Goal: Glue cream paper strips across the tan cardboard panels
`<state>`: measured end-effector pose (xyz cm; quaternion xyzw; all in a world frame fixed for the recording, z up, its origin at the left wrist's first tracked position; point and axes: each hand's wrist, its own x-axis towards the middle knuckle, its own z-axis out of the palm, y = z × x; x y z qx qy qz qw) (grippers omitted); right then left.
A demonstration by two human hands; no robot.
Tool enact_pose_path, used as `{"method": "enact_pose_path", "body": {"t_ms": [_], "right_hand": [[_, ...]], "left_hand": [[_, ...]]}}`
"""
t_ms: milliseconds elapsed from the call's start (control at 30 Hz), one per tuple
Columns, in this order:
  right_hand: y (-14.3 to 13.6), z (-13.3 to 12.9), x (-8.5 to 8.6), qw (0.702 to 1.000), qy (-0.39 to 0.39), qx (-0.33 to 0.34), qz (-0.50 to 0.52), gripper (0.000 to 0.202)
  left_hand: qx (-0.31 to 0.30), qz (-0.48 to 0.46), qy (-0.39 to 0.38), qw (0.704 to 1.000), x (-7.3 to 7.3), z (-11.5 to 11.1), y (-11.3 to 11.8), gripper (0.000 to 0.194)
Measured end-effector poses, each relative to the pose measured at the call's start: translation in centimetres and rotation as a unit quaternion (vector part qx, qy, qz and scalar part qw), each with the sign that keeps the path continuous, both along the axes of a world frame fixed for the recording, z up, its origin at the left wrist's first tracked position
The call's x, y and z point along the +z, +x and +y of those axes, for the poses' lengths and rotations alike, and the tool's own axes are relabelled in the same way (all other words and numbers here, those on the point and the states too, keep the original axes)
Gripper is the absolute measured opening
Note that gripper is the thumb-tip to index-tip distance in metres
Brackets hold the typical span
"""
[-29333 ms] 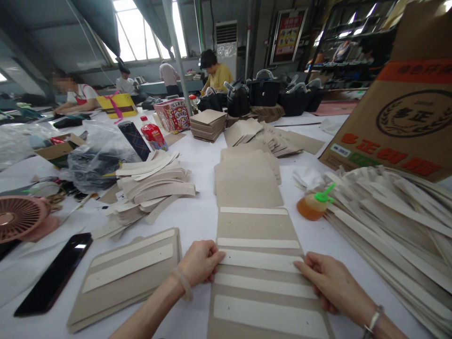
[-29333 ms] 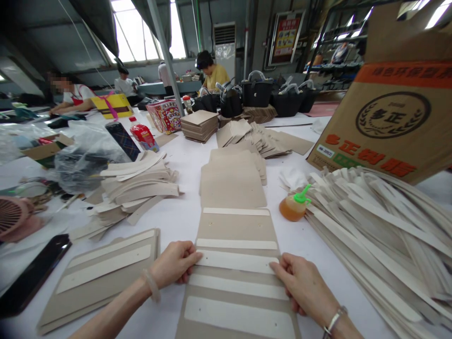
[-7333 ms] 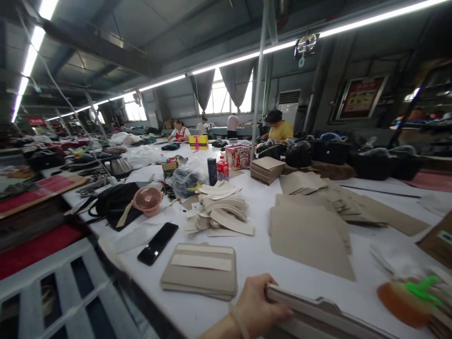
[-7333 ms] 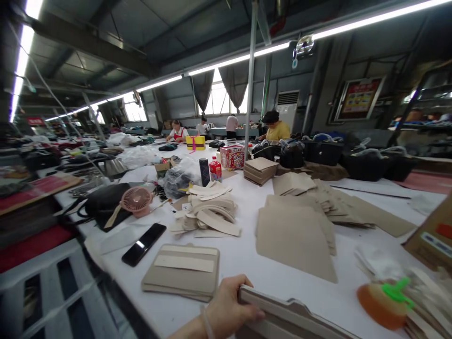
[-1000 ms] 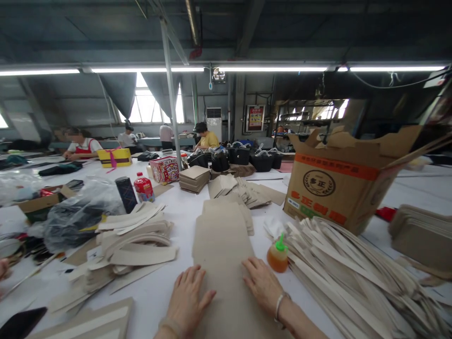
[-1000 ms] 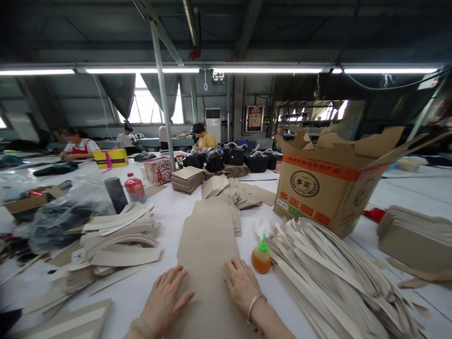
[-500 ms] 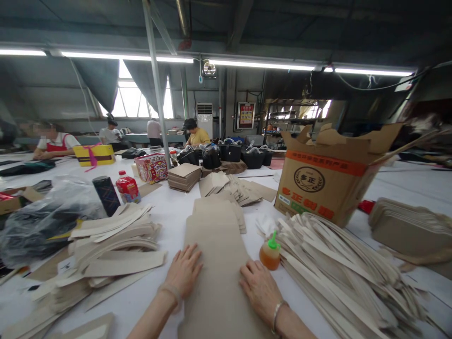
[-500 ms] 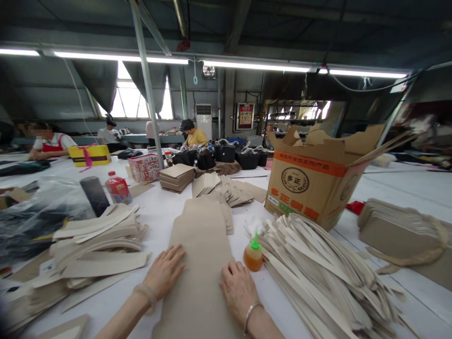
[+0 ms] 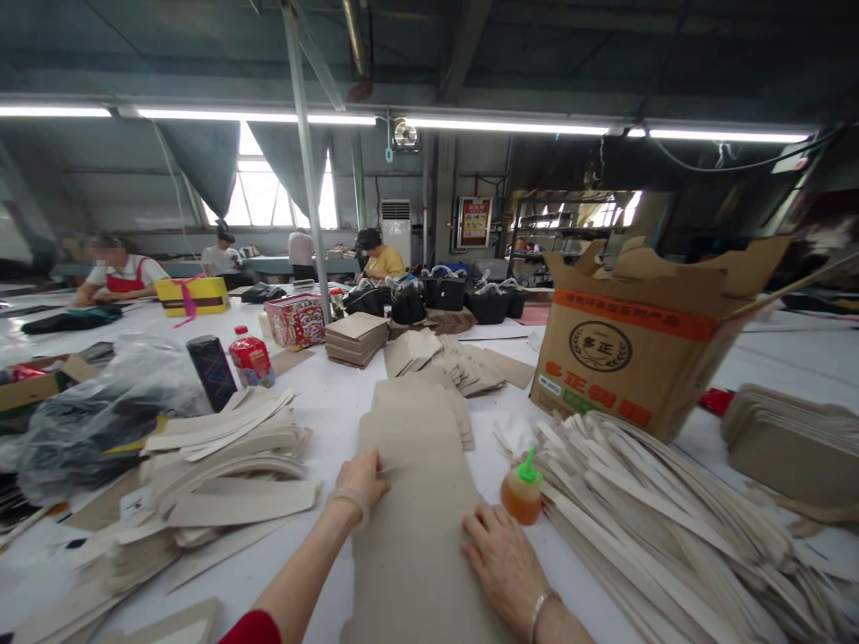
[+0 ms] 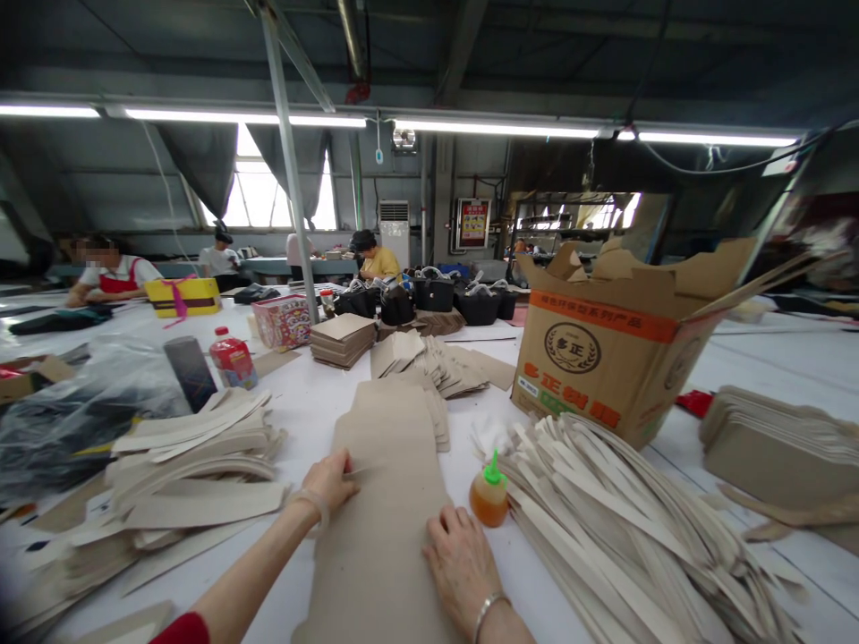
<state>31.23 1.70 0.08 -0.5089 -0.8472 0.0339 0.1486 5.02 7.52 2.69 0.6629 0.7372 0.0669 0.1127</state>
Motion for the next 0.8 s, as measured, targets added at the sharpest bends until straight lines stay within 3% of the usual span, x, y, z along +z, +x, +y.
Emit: {"method": "enact_pose_path", "body": {"t_ms": [233,467,667,800], "right_hand": [[0.0,-0.3,0.4,1.0,-0.008,0.0,0.003,0.012],[0.0,-0.5,0.7,1.0,-0.009,-0.002,-0.015,0.012],[-0.2,-0.6,0.8,1.0,-0.004,-0.006,-0.023,0.012],[-0.1,-0.6,1.8,0.999,-0.035,-0.004,0.008,0.013]], "left_hand": [[-0.01,-0.086,0.029,0.996,-0.9,0.1,-0.5,0.028],[0.02,-0.102,0.042,0.994,-1.2,-0.4,-0.5,0.027],[0.032,-0.099,0.045,0.994,-1.0,-0.5,-0.5,0.027],[0.032,-0.088,0.053,0.994,-0.3,-0.6,-0.4,0.028]]}}
